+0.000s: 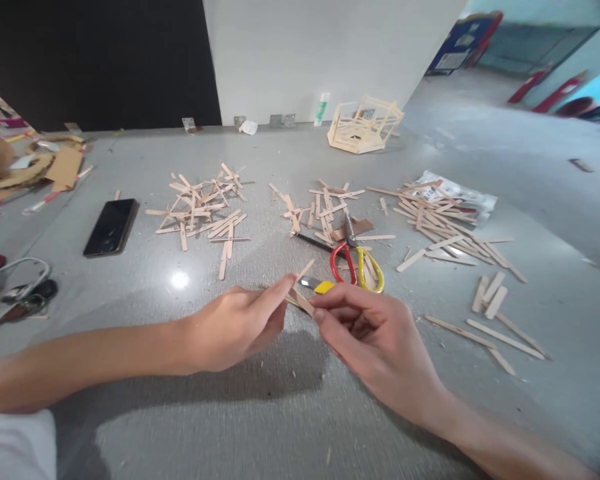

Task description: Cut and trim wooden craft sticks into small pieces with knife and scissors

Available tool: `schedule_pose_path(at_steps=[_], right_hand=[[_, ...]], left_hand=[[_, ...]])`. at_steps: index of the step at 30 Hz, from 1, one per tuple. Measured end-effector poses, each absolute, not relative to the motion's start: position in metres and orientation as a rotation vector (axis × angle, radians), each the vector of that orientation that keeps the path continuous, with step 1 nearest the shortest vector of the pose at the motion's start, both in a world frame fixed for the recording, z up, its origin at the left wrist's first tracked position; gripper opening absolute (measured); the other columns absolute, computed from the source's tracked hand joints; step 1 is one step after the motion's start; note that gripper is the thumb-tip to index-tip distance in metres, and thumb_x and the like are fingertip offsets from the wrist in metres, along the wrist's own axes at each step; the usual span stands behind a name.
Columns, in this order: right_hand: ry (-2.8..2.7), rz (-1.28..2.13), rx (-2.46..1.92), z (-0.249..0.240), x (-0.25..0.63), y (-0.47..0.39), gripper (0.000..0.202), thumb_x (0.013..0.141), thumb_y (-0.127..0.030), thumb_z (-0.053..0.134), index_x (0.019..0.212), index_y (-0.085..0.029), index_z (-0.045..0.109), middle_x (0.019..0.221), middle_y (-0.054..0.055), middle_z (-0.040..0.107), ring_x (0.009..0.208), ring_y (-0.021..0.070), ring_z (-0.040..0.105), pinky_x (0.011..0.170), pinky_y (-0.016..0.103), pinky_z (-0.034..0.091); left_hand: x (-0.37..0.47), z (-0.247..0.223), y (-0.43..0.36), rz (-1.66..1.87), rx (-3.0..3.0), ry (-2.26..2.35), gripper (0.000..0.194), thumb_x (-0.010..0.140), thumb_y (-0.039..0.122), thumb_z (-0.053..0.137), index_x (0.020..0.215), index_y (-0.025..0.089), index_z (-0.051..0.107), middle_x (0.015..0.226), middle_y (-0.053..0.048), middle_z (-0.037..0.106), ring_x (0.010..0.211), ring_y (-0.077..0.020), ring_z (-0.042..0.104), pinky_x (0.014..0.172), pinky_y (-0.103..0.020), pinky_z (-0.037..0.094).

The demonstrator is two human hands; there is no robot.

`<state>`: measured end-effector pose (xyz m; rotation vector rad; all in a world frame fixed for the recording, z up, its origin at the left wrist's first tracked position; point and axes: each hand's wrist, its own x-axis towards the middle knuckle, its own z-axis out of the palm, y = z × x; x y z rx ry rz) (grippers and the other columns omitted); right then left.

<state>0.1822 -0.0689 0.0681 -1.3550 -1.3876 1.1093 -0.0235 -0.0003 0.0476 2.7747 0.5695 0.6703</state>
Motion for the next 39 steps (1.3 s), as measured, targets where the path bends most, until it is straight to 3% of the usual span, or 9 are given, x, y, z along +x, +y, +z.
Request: schedule_pose_path(at_steps=[18, 25, 30, 39], right_hand=[[-1.485, 1.096, -1.313, 0.067, 0.185, -0.064, 0.013, 0.088, -0.028, 0.059, 0.080, -0.019, 0.062, 0.059, -0.004, 0.051, 0.051, 0.0086, 0.044, 0.044, 0.020, 0.032], [-1.438, 0.950, -1.310, 0.059, 0.188, -0.065, 0.010, 0.088, -0.026, 0.058, 0.082, -0.019, 0.062, 0.058, -0.005, 0.047, 0.048, 0.0081, 0.039, 0.043, 0.020, 0.031], [-1.442, 0.958, -1.293, 0.061, 0.187, -0.066, 0.016, 0.092, -0.030, 0.056, 0.083, -0.019, 0.062, 0.057, -0.006, 0.043, 0.047, 0.0079, 0.035, 0.041, 0.021, 0.026], [-1.404, 1.104, -1.255, 0.058, 0.185, -0.065, 0.020, 0.096, -0.036, 0.053, 0.085, -0.020, 0.058, 0.055, -0.008, 0.034, 0.046, 0.0073, 0.026, 0.040, 0.022, 0.018]], left_hand=[[-0.022, 0.053, 0.002, 0.624, 2.730, 0.533, 0.044, 0.099, 0.016, 0.036, 0.142, 0.007, 0.037, 0.073, -0.003, 0.068, 0.053, -0.0122, 0.058, 0.052, -0.022, 0.048], [-0.010, 0.082, 0.004, 0.565, 1.756, 0.761, 0.027, 0.099, 0.028, 0.053, 0.113, 0.011, 0.068, 0.083, -0.007, 0.075, 0.068, -0.0137, 0.071, 0.063, -0.023, 0.058], [-0.008, 0.080, 0.010, 0.620, 1.317, 0.722, 0.015, 0.084, 0.025, 0.075, 0.091, 0.012, 0.075, 0.079, -0.006, 0.077, 0.068, -0.0155, 0.072, 0.066, -0.026, 0.060], [-0.010, 0.075, 0.008, 0.638, 1.246, 0.688, 0.009, 0.084, 0.023, 0.076, 0.087, 0.015, 0.080, 0.076, -0.006, 0.077, 0.069, -0.0144, 0.072, 0.065, -0.022, 0.058]])
